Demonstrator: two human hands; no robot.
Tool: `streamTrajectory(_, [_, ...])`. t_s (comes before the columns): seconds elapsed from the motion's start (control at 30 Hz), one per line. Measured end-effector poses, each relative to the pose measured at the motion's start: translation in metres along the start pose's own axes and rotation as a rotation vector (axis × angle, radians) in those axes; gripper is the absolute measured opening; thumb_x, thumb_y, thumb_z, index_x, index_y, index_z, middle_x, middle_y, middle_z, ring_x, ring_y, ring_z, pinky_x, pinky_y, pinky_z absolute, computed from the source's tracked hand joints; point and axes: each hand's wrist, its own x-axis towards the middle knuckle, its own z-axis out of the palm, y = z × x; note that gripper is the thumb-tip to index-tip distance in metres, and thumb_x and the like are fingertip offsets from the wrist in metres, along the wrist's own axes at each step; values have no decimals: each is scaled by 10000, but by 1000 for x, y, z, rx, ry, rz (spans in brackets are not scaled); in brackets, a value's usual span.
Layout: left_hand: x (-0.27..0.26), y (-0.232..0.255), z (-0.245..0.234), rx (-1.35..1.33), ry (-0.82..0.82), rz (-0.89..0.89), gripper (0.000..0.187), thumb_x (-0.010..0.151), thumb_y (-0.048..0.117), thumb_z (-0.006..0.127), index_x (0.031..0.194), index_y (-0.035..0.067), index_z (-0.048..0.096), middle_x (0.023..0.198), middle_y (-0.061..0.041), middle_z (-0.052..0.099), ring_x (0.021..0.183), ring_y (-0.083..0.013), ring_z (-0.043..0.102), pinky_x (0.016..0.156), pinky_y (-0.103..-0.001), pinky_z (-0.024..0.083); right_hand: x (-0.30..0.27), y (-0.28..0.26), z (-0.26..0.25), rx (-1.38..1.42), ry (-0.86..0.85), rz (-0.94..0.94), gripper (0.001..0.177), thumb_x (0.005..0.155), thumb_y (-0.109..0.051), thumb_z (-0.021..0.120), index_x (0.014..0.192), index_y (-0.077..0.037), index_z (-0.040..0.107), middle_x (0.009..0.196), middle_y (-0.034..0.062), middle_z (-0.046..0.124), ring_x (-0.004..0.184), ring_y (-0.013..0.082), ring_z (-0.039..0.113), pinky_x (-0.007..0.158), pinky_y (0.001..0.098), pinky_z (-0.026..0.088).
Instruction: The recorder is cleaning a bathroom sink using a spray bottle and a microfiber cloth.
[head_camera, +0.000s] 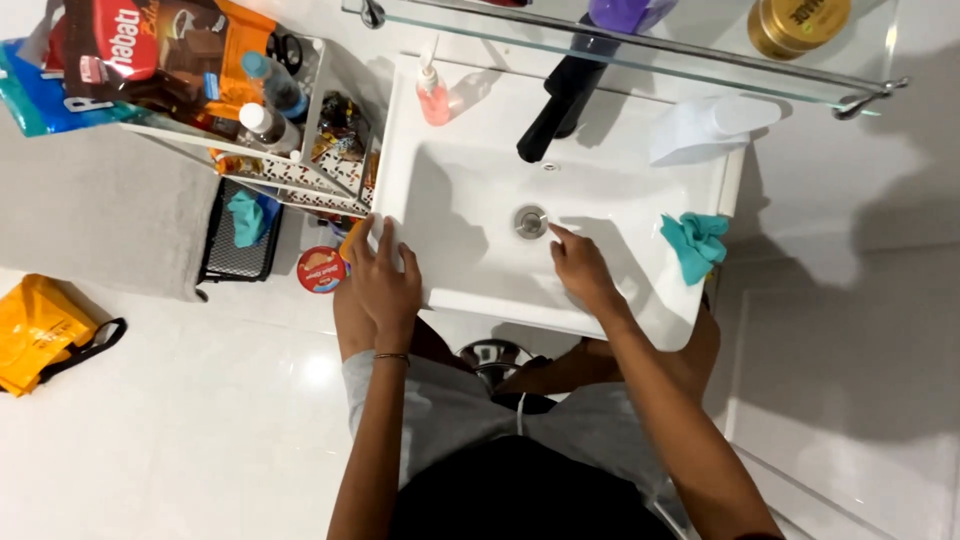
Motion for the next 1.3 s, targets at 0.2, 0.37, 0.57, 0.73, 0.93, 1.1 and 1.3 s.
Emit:
streamTrajectory(0.2, [1, 2, -3, -13, -3, -12, 417, 921, 85, 662, 1332, 22, 673, 1436, -205, 553, 1299, -417, 550, 1035, -467, 495, 35, 32, 61, -39, -276, 197, 552, 948, -225, 573, 1478, -89, 508, 1088, 218, 739, 940, 384, 713, 876, 469, 551])
streamTrajectory(0.37, [3, 4, -5, -13, -26, -28, 434, 907, 99, 667, 1336, 27, 668, 1433, -201, 561, 1273, -413, 559, 1008, -465, 498, 36, -10, 52, -190, -278, 346, 429, 966, -332, 567, 1344, -128, 578, 1199, 129, 734, 1108, 379, 669, 965, 502, 524])
streamTrajectory(0.57, [2, 2, -2, -9, -4, -27, 429, 906, 99, 663, 1331, 39, 674, 1431, -185, 572, 1264, -401, 569, 1005, -458, 507, 38, -2, 64, -192, -281, 370, 497, 926, -351, 611, 1360, -121, 537, 1248, 108, 709, 1130, 378, 667, 972, 503, 523])
streamTrajectory(0.73, [2, 6, -6, -10, -5, -24, 424, 911, 95, 661, 1329, 31, 672, 1426, -191, 574, 1259, -404, 572, 994, -459, 508, 40, -3, 66, -195, -326, 366, 487, 951, -371, 609, 1340, -85, 544, 1259, 135, 710, 1148, 389, 666, 994, 505, 520])
streamTrajectory(0.93, [5, 6, -5, -9, -9, -32, 425, 902, 91, 659, 1322, 31, 675, 1419, -193, 574, 1247, -404, 575, 987, -465, 508, 36, -5, 70, -204, -367, 392, 601, 943, -404, 619, 1402, -47, 470, 1234, 220, 688, 1136, 428, 654, 984, 522, 511])
streamTrajectory(1.1, [4, 8, -5, 5, 6, -22, 427, 903, 88, 658, 1326, 36, 669, 1417, -186, 574, 1253, -403, 576, 1001, -469, 509, 44, 9, 73, -174, -338, 424, 551, 934, -440, 640, 1312, -44, 575, 1211, 218, 704, 1138, 418, 658, 987, 506, 518])
streamTrajectory(1.3, [5, 5, -2, -8, -11, -43, 424, 899, 93, 659, 1319, 35, 670, 1415, -194, 572, 1260, -409, 564, 996, -473, 497, 41, 4, 67, -152, -176, 430, 440, 959, -404, 615, 1195, -41, 694, 1117, 228, 718, 1087, 431, 665, 965, 533, 517])
